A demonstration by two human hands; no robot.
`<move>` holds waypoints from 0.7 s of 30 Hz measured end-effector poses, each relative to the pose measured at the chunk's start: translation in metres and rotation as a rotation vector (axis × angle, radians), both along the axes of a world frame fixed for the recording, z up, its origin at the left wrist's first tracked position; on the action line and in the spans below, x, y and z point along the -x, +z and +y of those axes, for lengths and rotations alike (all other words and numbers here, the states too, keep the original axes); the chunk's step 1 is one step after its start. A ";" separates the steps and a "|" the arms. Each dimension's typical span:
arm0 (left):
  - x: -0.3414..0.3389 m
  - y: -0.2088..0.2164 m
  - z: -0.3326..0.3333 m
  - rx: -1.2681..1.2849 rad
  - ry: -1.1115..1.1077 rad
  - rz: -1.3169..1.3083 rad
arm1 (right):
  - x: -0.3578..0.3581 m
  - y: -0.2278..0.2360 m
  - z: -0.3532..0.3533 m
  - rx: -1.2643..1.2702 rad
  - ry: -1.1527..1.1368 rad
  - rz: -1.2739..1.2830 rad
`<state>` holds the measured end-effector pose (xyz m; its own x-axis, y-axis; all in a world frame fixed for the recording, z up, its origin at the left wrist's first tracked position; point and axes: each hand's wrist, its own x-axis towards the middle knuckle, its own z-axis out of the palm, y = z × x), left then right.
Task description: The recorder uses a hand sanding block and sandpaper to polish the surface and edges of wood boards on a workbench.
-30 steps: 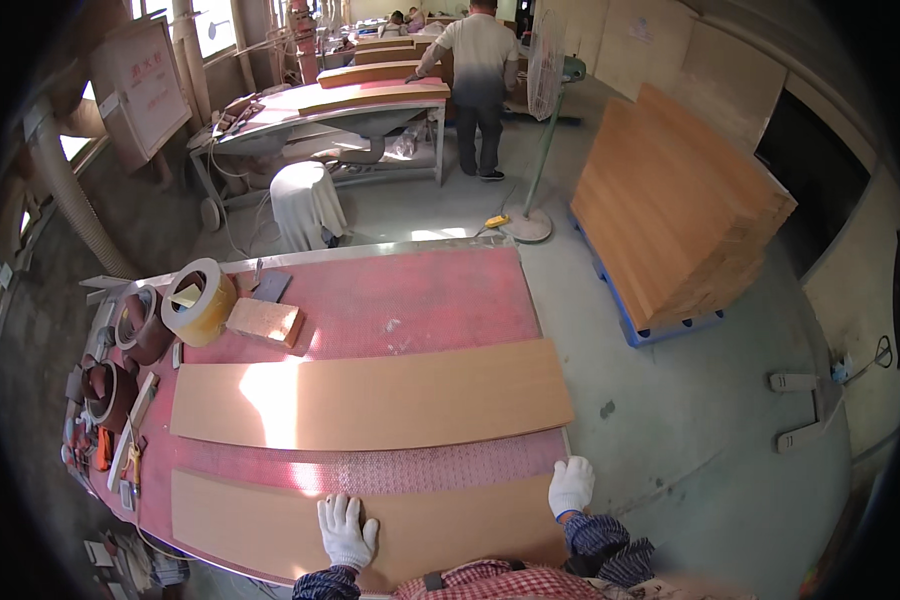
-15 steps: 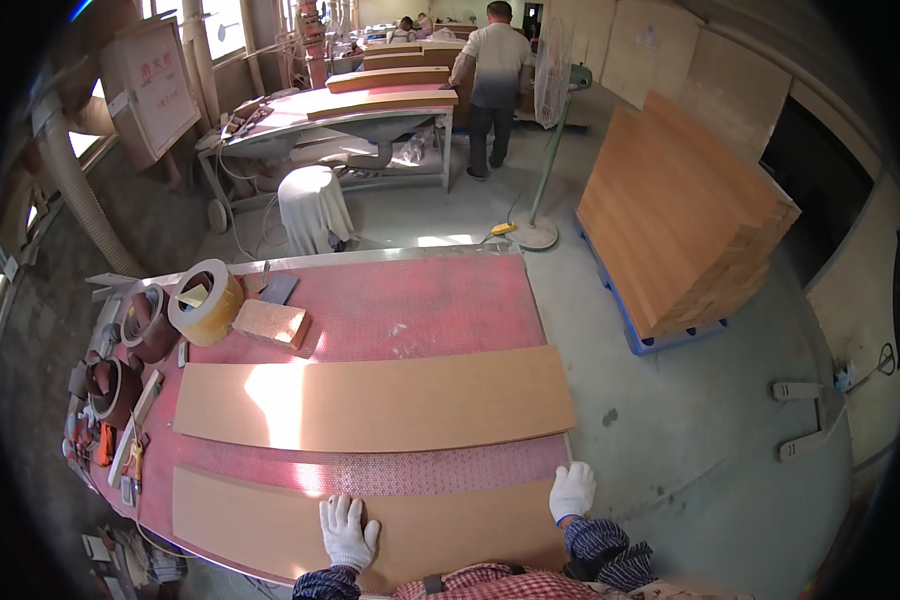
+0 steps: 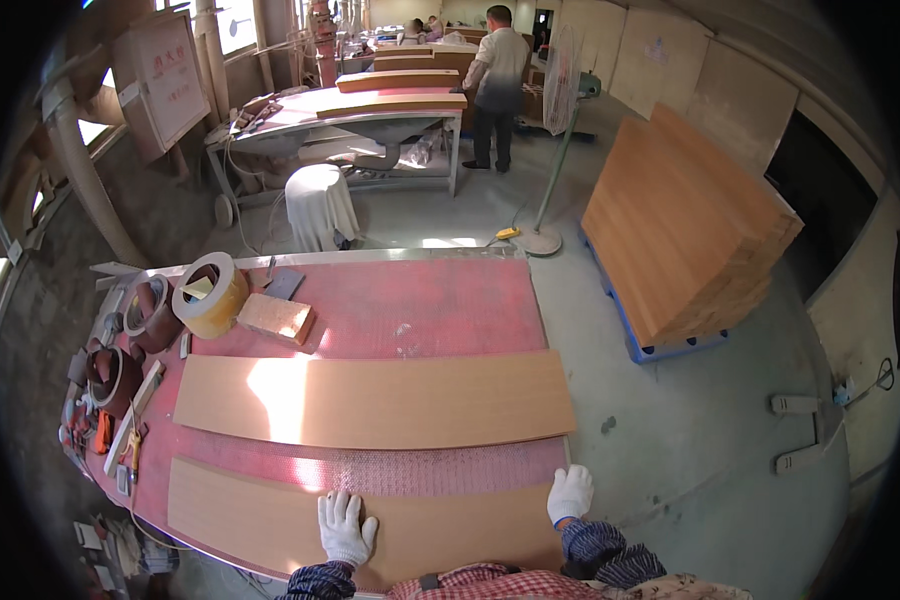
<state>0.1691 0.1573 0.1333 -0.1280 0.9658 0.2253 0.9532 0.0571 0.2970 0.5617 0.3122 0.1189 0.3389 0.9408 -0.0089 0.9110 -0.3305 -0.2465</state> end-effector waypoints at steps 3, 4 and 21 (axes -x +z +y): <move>-0.001 0.007 0.005 0.040 -0.026 -0.048 | -0.002 0.003 0.003 -0.018 -0.008 0.004; 0.000 0.008 0.007 0.034 -0.011 -0.033 | -0.001 0.006 0.008 -0.025 0.017 0.007; -0.002 0.007 0.003 0.017 0.015 0.002 | -0.002 0.001 0.001 -0.074 0.025 0.032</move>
<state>0.1713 0.1600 0.1399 -0.1423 0.9674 0.2094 0.9529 0.0766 0.2935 0.5642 0.3137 0.1201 0.3158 0.9475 0.0502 0.9101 -0.2875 -0.2984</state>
